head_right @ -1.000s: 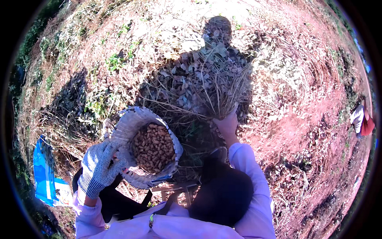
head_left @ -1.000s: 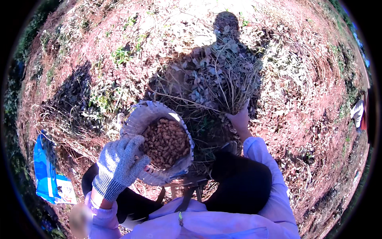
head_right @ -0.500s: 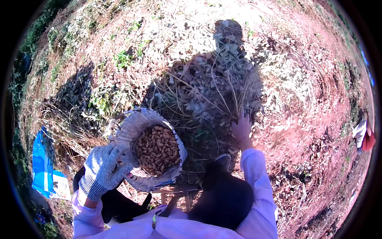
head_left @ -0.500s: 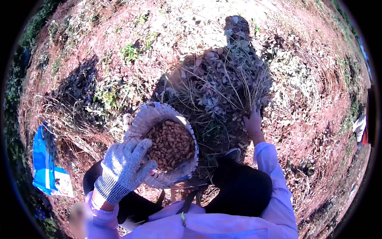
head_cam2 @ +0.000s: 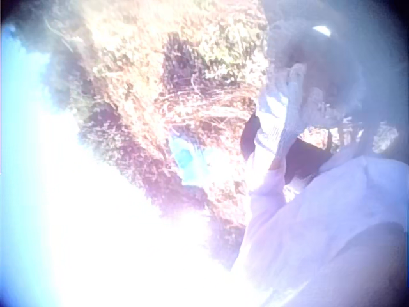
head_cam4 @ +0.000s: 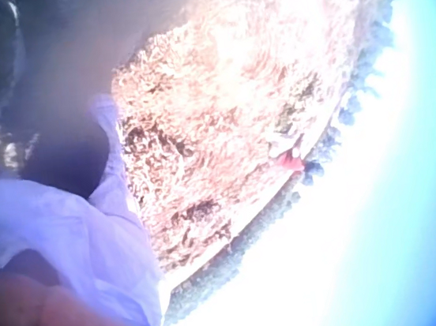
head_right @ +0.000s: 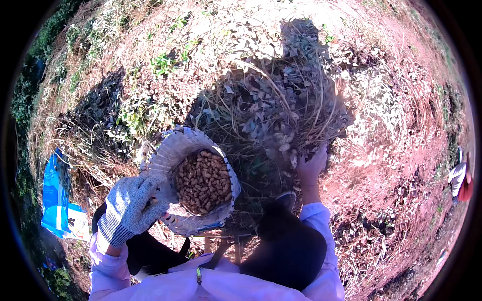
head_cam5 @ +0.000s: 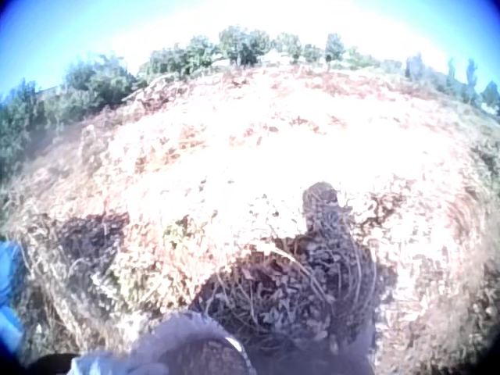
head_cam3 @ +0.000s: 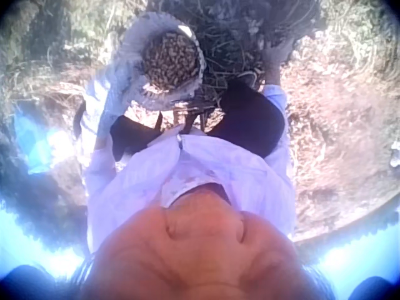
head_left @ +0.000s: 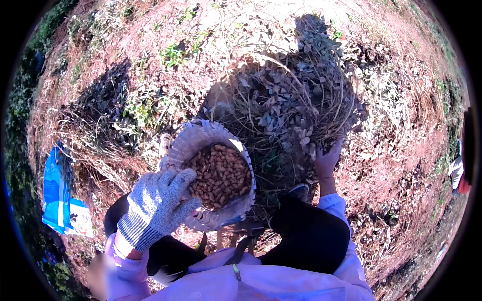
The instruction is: The person sits on the ground and repeatedly pulls peanut pods from dried vines, then shucks them by hand into a small cloth bag held between their legs. The person continues this process, filling the bag with shelled peanuts.
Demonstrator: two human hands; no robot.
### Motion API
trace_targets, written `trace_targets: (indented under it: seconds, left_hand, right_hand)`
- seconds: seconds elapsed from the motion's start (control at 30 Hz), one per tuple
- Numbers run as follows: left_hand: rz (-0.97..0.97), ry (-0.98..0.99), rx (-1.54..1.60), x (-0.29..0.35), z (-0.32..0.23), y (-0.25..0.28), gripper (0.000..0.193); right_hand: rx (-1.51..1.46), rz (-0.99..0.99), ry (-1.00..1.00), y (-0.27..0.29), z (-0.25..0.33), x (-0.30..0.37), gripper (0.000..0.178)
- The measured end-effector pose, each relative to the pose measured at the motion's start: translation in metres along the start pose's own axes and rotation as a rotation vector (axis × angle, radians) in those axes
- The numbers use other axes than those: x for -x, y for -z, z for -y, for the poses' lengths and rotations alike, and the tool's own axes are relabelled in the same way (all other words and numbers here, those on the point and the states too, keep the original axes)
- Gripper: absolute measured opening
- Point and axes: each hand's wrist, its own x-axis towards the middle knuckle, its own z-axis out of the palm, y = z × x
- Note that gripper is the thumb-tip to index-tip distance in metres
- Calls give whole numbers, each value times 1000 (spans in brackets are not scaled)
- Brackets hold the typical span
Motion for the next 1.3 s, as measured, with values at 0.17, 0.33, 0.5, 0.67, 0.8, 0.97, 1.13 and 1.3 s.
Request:
trace_targets:
  seconds: [0.17, 0.33, 0.5, 0.67, 0.8, 0.97, 1.13, 1.3]
  left_hand:
    - [-84, 59, 15, -2, 0, 1, 41]
    - [-216, 134, 283, 9, 0, 9, 42]
    - [-241, 3, 647, 9, 13, -12, 40]
    - [-201, -117, 1091, 0, 14, -18, 31]
    - [33, -18, 1483, -15, 1, -1, 44]
    - [321, -27, 1811, -63, 7, -52, 57]
    - [326, -374, 1686, -107, -35, -53, 58]
    - [333, -653, 1544, -139, -81, -44, 61]
  right_hand:
    - [-185, 688, -243, 7, -14, 19, 95]
    - [-709, 250, -468, 72, 52, -49, 99]
    - [-1343, 407, -804, 162, 99, -122, 25]
    - [-1288, 336, -636, 236, 158, -148, 26]
    - [-1377, 147, -582, 300, 233, -144, 26]
    - [-1542, 264, -532, 327, 266, -118, 35]
    - [-1585, 594, -543, 297, 233, -84, 48]
    - [-607, 667, 16, 251, 198, -59, 37]
